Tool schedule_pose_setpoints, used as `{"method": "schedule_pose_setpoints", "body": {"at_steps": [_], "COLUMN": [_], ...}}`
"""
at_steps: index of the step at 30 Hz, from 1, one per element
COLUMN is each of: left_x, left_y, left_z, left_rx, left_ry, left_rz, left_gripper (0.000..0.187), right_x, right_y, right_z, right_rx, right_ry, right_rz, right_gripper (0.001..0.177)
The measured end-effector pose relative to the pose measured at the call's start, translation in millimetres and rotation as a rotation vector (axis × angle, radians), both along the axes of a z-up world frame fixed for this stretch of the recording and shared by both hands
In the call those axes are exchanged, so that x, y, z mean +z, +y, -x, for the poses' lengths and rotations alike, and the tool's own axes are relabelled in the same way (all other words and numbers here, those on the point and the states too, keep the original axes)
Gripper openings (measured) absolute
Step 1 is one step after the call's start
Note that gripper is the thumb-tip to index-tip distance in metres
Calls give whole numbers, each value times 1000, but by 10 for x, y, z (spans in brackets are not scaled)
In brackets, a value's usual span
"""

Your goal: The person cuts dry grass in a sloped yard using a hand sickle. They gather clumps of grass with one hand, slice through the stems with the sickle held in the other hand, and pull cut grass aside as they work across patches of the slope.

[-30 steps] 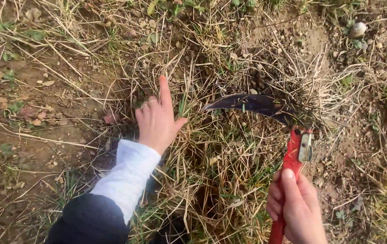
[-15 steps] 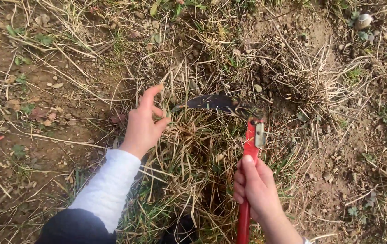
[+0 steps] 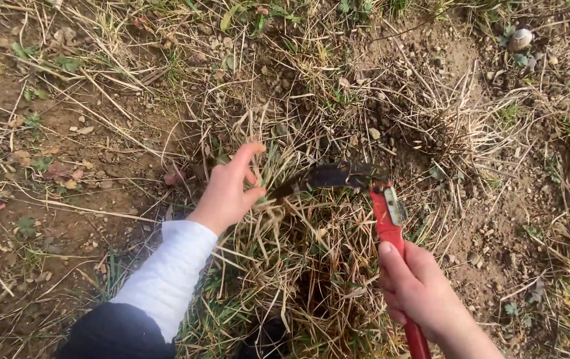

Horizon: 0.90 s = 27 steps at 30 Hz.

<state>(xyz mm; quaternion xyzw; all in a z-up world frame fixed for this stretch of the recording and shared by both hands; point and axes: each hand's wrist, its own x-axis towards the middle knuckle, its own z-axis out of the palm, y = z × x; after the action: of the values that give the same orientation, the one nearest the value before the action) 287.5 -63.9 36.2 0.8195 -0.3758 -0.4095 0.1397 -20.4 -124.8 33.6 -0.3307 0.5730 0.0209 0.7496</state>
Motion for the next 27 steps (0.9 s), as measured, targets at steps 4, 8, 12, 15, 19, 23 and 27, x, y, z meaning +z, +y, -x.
{"method": "schedule_pose_setpoints", "body": {"at_steps": [4, 8, 12, 15, 19, 23, 27], "left_x": [-1, 198, 156, 413, 610, 818, 1013], "left_y": [34, 12, 140, 198, 381, 554, 794], "left_z": [-7, -28, -117, -52, 66, 340, 719], "left_rx": [-13, 89, 170, 270, 241, 239, 262], "left_ry": [-10, -54, -134, -160, -209, -179, -151], "left_rz": [83, 79, 128, 98, 154, 64, -127], "left_gripper": [67, 73, 69, 68, 61, 65, 67], "right_x": [-26, -156, -20, 193, 67, -48, -45], "right_y": [71, -29, -10, -79, -211, -304, -337], "right_z": [99, -133, -396, -116, 719, 1434, 1973], "right_rx": [-30, -138, 228, 402, 72, -175, -407], "right_ry": [-37, -46, -79, 62, -81, -77, -241], "right_rz": [10, 4, -96, 57, -26, -108, -16], "right_gripper": [32, 34, 30, 35, 31, 36, 20]}}
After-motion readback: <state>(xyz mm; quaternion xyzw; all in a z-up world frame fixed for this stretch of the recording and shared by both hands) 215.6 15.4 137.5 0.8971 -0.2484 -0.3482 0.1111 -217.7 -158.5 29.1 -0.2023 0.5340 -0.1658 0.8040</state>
